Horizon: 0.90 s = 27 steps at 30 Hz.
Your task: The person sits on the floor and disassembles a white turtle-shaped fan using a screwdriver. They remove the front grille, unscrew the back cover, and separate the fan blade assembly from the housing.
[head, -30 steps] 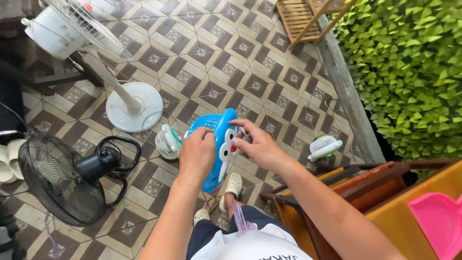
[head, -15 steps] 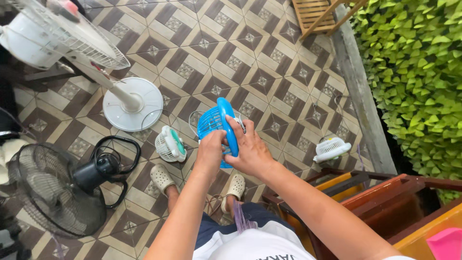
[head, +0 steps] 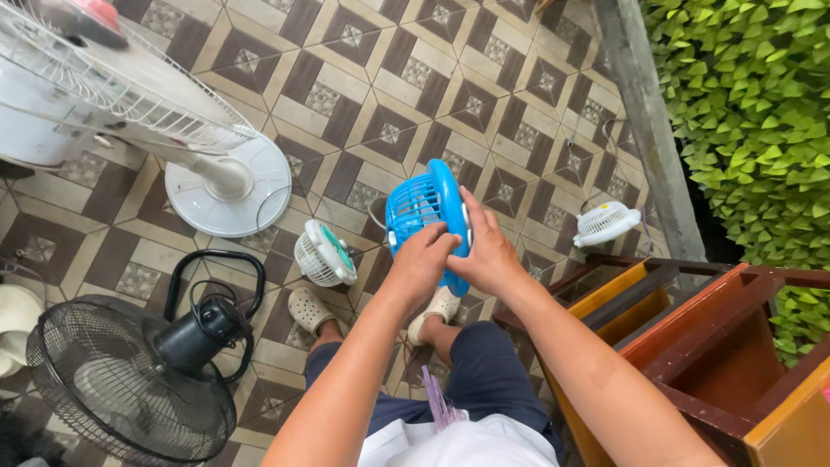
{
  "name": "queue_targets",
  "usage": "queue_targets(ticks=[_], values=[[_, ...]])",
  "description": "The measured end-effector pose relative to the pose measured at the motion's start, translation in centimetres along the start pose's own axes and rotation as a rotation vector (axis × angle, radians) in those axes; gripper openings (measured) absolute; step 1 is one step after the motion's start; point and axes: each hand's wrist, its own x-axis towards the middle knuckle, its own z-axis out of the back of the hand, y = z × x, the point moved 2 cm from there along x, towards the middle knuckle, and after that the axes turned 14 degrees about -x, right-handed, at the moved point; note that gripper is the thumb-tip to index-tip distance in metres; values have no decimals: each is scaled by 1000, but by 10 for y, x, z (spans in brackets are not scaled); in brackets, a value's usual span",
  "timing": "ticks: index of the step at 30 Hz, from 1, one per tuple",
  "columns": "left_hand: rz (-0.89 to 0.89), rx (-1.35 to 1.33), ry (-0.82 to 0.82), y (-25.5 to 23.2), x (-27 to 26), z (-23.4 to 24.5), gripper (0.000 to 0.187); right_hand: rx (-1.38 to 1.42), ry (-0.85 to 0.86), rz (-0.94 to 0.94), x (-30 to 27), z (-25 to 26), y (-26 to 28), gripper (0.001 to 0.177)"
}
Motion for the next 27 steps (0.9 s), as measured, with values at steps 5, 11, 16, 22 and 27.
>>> queue_targets(ticks=[5, 11, 16, 22, 27], values=[[-57, -71, -26, 23, 36, 32, 47, 27, -79, 88, 45, -48, -10, 99], [-35, 79, -174, 86, 73, 80, 50, 23, -67, 112, 96, -130, -32, 99], [-92, 269, -301, 147, 106, 119, 47, 0, -116, 204, 134, -198, -64, 103], [-143, 217, -330, 227, 161, 158, 45, -77, -98, 247, 187, -288, -114, 103], [-143, 370, -431, 270, 210, 181, 44, 11, -104, 270, 232, -359, -144, 102]])
